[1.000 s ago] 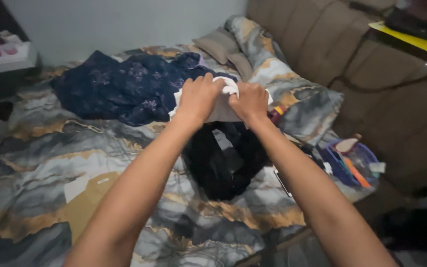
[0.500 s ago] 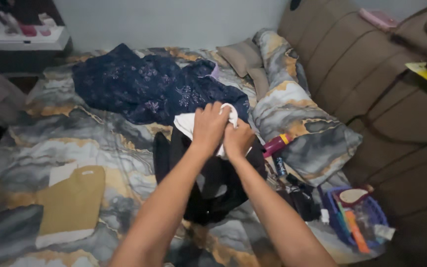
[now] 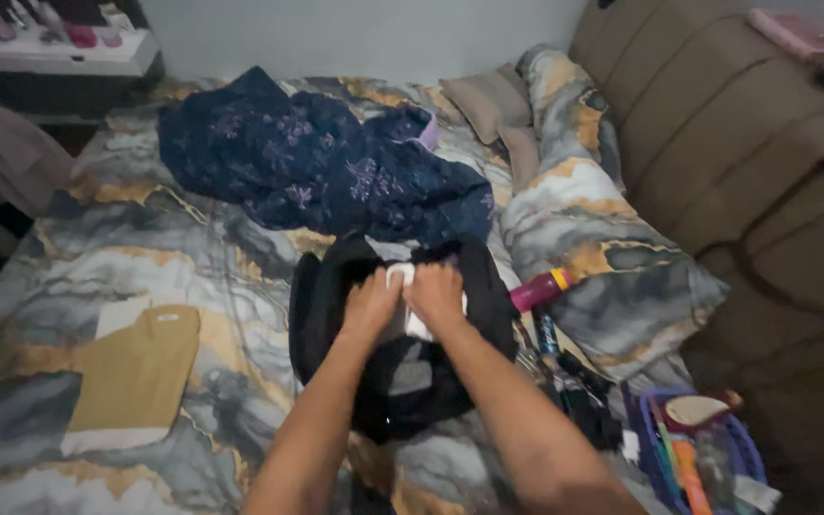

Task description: The person packs a black backpack with folded clothes, a wallet, a cap, a water bottle, and small toiletries. They place each item into the bag one by one, then zip the compartments closed.

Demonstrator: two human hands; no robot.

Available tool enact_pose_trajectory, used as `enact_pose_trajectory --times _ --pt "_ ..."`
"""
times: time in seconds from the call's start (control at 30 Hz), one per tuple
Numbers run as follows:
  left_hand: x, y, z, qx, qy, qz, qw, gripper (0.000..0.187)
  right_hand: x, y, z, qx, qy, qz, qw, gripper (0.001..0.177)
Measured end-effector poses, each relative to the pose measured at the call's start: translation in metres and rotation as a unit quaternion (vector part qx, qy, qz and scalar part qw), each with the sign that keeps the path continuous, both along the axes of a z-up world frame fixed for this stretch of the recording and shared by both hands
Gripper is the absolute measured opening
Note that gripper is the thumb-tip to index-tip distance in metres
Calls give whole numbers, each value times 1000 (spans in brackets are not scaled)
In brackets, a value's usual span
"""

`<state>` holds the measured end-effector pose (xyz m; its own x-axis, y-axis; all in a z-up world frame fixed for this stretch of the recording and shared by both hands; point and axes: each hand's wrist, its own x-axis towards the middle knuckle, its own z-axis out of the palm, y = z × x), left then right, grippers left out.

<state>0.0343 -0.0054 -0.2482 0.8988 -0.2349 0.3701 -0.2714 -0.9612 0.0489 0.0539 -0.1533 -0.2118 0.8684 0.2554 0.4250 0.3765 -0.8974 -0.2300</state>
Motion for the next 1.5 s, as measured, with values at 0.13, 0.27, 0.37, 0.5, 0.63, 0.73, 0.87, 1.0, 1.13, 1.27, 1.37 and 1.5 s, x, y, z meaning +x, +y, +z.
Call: enact_pose_trajectory --times 0.13,0.27,0.37,0.5,0.63,0.73,0.87,1.0,1.13,1.27,1.37,1.5 --pt "-12 54 -2 77 -69 -120 987 34 7 -5 -28 9 -9 164 986 17" --pt "1 77 -2 72 -72 -124 987 27 31 8 -38 17 -48 222 974 19" --pt "18 72 -24 34 -38 -116 992 29 45 15 -48 13 11 169 985 19" --pt "19 66 -72 -3 43 -116 992 27 38 21 -66 -119 194 94 969 24" --pt "23 57 -104 24 -12 -148 989 27 31 8 -81 -115 149 126 974 44" --pt "14 53 -117 18 -103 -164 981 28 29 -5 -97 -113 -82 146 979 75" --pt "8 38 -110 105 14 -181 978 19 37 -15 -114 -215 -75 153 961 63" --pt "-30 28 -104 12 84 -183 979 18 2 -14 -138 -313 -7 198 929 17" --pt "-63 25 -101 18 358 -130 925 23 -24 -24 -139 -278 144 288 905 10" --pt "-76 26 -97 -26 392 -128 911 26 -37 -26 -122 -361 189 296 864 12" --pt "-78 29 -94 -90 377 -148 910 28 -45 -29 -113 -366 234 280 856 19" --pt "-75 29 -103 53 512 -109 850 34 -58 -29 -104 -370 252 408 796 20"
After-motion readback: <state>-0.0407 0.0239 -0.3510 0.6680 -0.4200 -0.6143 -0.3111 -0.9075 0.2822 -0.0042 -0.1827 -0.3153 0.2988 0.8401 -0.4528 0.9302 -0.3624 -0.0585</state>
